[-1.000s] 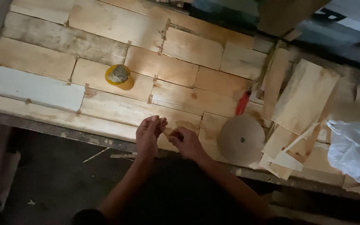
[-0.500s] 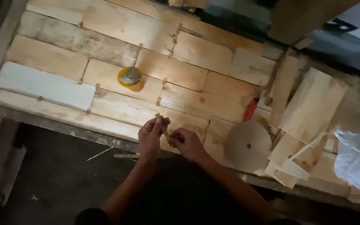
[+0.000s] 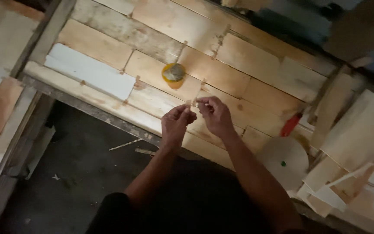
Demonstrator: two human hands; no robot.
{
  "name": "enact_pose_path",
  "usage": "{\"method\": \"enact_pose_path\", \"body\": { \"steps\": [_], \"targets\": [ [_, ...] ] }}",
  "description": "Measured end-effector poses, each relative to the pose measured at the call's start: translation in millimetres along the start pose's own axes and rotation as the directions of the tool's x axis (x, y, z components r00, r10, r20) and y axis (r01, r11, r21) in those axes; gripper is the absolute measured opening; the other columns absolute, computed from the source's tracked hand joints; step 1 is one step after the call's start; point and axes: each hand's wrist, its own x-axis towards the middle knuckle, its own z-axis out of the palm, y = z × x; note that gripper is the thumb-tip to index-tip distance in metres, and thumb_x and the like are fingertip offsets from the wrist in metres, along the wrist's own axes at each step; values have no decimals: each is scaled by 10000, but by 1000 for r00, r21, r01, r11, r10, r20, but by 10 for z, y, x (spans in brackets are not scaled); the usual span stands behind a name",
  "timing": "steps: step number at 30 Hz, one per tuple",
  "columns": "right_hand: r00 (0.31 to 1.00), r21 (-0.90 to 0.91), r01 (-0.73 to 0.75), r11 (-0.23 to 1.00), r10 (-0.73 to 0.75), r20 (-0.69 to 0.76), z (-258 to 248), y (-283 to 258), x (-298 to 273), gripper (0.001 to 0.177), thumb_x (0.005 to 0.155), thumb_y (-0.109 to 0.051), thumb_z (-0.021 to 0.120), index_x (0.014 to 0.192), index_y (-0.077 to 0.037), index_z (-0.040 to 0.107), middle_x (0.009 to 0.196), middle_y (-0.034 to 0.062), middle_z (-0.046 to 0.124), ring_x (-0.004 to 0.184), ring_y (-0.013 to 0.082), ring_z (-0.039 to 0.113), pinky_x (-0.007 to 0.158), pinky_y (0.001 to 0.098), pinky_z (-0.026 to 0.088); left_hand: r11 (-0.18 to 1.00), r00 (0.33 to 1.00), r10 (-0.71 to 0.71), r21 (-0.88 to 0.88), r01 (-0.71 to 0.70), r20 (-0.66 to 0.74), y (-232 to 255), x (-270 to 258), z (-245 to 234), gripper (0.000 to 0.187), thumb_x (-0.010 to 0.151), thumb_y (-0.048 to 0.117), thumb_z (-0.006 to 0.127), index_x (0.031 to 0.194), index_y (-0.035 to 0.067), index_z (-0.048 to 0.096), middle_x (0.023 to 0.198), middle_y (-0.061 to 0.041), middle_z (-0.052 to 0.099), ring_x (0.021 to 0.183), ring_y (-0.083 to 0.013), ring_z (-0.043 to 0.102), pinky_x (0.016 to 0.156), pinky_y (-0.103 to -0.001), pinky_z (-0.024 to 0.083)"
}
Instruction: Applying and trimming thin wood strips to a panel using glue and a utility knife.
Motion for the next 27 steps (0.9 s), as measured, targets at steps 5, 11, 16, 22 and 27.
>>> {"method": "enact_pose_path", "body": {
  "steps": [5,11,16,22,27],
  "targets": [
    [992,-38,66,997,-62,111,198,-217,244,194,959,-179,719,1058,-12,711,1001,79,689,811,157,720,714,312,611,998,998,56,9,-56,39,56,57,-128,269,1002,134,673,1150,-90,691,915,-140,754,807,-185,724,755,-305,598],
    [993,-19,-14,1000,16,114,514,-176,440,164,946,-184,725,966,-24,693,939,66,699,812,148,740,719,304,626,1000,1000,-6,12,6,-14,164,240,-276,252,988,182,688,1033,-65,695,871,-130,757,741,-181,716,680,-300,595],
    [998,-80,54,995,-52,18,662,-66,660,143,932,-163,733,958,-23,720,954,84,725,816,167,732,744,316,605,996,997,-38,73,42,-63,242,490,-348,289,974,236,715,1005,-51,726,817,-112,753,668,-168,679,598,-292,550],
    [999,-237,-6,971,-6,-50,662,78,964,183,974,-204,696,1043,-38,727,988,107,737,842,197,723,762,344,587,802,979,197,583,-133,-47,420,909,-440,243,961,246,710,941,8,755,732,-77,752,614,-157,671,579,-324,535],
    [974,-279,-40,959,-24,-223,644,279,1138,269,988,-202,645,1205,-50,684,1165,152,675,911,220,708,818,367,577,626,893,440,681,-379,93,620,1146,-346,134,934,177,655,956,45,654,774,-156,734,728,-333,727,643,-433,564]
  ]
}}
